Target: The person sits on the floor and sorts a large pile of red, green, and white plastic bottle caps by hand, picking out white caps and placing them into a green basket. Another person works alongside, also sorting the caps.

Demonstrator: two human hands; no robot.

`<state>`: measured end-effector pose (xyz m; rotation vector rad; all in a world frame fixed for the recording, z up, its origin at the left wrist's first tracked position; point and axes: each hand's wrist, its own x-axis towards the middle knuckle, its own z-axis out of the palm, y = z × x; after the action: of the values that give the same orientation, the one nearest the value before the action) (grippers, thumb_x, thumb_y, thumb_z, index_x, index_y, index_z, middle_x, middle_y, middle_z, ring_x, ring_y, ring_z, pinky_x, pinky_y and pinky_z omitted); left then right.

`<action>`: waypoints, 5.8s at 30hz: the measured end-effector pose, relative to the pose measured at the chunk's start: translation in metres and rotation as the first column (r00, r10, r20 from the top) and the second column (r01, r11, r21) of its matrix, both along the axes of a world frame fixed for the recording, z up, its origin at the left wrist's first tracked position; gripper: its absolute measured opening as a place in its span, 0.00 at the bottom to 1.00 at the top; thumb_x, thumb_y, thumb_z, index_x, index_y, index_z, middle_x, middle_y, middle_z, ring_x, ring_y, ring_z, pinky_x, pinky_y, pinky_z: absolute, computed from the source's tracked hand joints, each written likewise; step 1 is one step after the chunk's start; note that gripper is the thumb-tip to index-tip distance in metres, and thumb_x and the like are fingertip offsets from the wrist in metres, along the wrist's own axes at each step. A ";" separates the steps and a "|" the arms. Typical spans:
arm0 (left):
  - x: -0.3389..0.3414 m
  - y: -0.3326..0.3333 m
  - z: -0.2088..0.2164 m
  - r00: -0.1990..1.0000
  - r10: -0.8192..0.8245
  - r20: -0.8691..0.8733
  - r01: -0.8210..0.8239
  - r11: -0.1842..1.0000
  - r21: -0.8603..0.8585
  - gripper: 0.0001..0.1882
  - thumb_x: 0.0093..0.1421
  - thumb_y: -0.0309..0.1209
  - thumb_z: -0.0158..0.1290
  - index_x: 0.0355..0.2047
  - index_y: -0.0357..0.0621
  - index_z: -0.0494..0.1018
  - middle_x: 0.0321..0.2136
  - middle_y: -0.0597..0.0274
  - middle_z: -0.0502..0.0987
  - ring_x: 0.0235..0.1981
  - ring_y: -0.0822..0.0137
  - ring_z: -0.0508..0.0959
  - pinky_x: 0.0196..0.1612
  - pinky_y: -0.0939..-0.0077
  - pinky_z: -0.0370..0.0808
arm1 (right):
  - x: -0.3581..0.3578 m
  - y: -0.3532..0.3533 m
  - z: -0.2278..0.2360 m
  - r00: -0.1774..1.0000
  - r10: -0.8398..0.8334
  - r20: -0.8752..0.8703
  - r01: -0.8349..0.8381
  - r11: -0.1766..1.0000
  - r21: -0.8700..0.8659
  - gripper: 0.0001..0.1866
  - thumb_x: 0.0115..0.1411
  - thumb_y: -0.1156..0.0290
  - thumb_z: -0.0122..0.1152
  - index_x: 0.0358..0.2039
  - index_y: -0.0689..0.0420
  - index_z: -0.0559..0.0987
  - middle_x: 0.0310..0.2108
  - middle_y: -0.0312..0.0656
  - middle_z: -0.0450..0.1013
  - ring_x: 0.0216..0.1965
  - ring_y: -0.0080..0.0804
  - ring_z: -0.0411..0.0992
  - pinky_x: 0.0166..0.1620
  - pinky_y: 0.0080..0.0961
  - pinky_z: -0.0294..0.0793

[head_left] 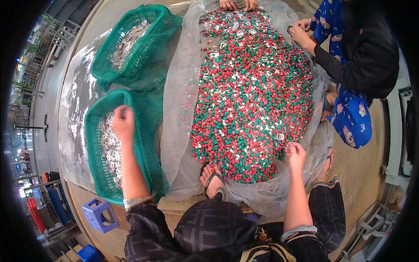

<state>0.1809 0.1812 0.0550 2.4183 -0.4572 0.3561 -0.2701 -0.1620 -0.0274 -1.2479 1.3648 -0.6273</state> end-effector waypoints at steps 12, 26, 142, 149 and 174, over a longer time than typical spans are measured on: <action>-0.116 -0.236 -0.087 0.666 -0.660 -0.347 0.741 0.639 0.206 0.17 0.59 0.37 0.45 0.42 0.41 0.73 0.40 0.47 0.74 0.42 0.47 0.73 0.48 0.59 0.69 | 0.008 0.011 -0.018 0.994 0.038 -0.106 -0.032 0.998 0.060 0.05 0.55 0.74 0.56 0.33 0.60 0.76 0.25 0.34 0.72 0.25 0.20 0.69 0.28 0.17 0.69; -0.172 -0.205 -0.055 0.365 -0.724 -0.585 0.802 0.564 -0.196 0.16 0.53 0.26 0.54 0.44 0.44 0.74 0.41 0.55 0.76 0.40 0.64 0.77 0.44 0.69 0.73 | 0.017 0.020 -0.005 0.990 0.036 -0.139 0.010 0.949 0.316 0.11 0.54 0.67 0.58 0.37 0.57 0.74 0.25 0.34 0.72 0.25 0.22 0.72 0.22 0.19 0.71; -0.149 -0.160 -0.126 0.520 -0.699 -0.491 0.430 0.711 -0.557 0.26 0.54 0.22 0.41 0.56 0.38 0.58 0.56 0.52 0.62 0.60 0.59 0.60 0.60 0.67 0.58 | -0.013 0.000 0.006 0.826 -0.511 0.238 0.252 0.712 0.655 0.09 0.57 0.63 0.55 0.30 0.56 0.74 0.21 0.36 0.71 0.19 0.26 0.67 0.21 0.20 0.66; -0.234 -0.188 -0.056 0.328 -0.761 -0.559 0.633 0.617 -0.468 0.24 0.55 0.20 0.45 0.54 0.43 0.63 0.51 0.51 0.65 0.53 0.60 0.66 0.54 0.68 0.65 | -0.005 0.004 0.000 0.820 -0.530 0.216 0.280 0.701 0.656 0.09 0.56 0.65 0.56 0.33 0.56 0.76 0.21 0.35 0.71 0.20 0.26 0.69 0.23 0.21 0.69; -0.156 -0.214 -0.077 0.660 -0.725 -0.195 0.714 0.687 -0.136 0.23 0.50 0.19 0.49 0.50 0.42 0.68 0.47 0.52 0.70 0.45 0.54 0.73 0.48 0.65 0.71 | 0.005 -0.001 -0.001 0.975 -0.221 -0.017 0.217 0.937 0.274 0.15 0.54 0.73 0.59 0.44 0.56 0.76 0.17 0.31 0.66 0.13 0.17 0.60 0.14 0.15 0.57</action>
<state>0.0248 -0.0326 -0.0220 1.9795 -1.2242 -0.2736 -0.2654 -0.1633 -0.0286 -0.8753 1.5344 -0.5745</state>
